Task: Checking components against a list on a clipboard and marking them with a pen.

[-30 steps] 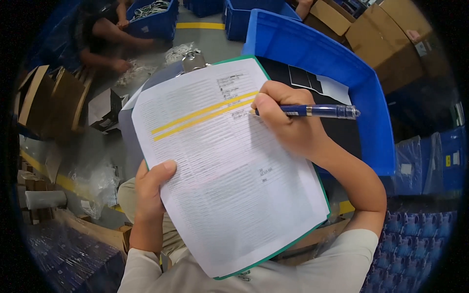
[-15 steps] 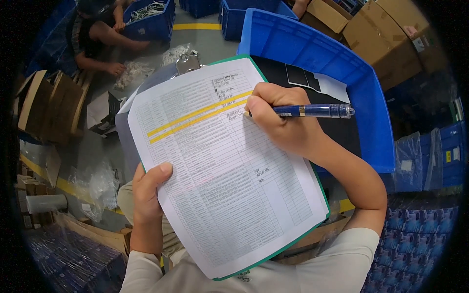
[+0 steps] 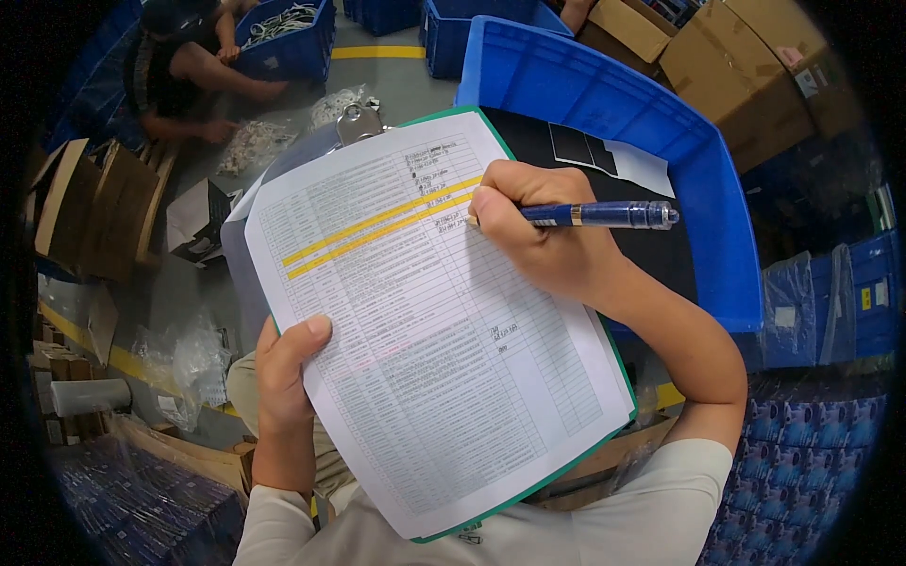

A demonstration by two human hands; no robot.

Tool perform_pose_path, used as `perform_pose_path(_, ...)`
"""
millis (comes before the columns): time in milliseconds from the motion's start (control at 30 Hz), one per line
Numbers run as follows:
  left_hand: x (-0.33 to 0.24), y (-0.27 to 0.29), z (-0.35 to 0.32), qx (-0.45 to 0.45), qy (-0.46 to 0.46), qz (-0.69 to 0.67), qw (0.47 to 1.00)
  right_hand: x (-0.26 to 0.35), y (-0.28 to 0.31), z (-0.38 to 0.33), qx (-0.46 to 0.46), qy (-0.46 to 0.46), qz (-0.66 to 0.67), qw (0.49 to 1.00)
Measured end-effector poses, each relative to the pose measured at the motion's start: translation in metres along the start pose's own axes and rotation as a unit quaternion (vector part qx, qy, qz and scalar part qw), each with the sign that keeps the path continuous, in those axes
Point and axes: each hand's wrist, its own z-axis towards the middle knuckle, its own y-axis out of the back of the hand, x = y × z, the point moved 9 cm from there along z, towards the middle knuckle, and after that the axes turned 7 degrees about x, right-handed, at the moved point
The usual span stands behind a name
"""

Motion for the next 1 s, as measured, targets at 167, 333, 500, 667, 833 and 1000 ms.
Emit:
perform_pose_path(167,0.0022,0.0018,0.0012,-0.001,0.004,-0.007,1.000,-0.0008,0.0010,0.0015,-0.003,-0.022,0.006,1.000)
perform_pose_path(333,0.0022,0.0005,0.0004,0.004,0.005,-0.010,1.000,0.0001,0.0004,0.0007,0.004,-0.019,-0.009,1.000)
perform_pose_path(500,0.0016,-0.0007,-0.0004,0.001,0.004,-0.014,1.000,0.0012,0.0005,0.0003,-0.004,-0.010,-0.006,1.000)
perform_pose_path(667,0.0021,0.0005,-0.0006,-0.001,0.006,-0.015,1.000,-0.0003,0.0001,0.0001,0.006,-0.015,-0.006,1.000)
perform_pose_path(833,0.0017,0.0003,-0.0004,-0.008,0.005,-0.020,1.000,0.0005,0.0013,-0.0001,-0.009,-0.002,-0.008,1.000)
perform_pose_path(1000,0.0009,0.0001,-0.0006,-0.010,0.002,-0.017,1.000,-0.0010,0.0012,-0.0006,-0.010,-0.011,0.004,1.000)
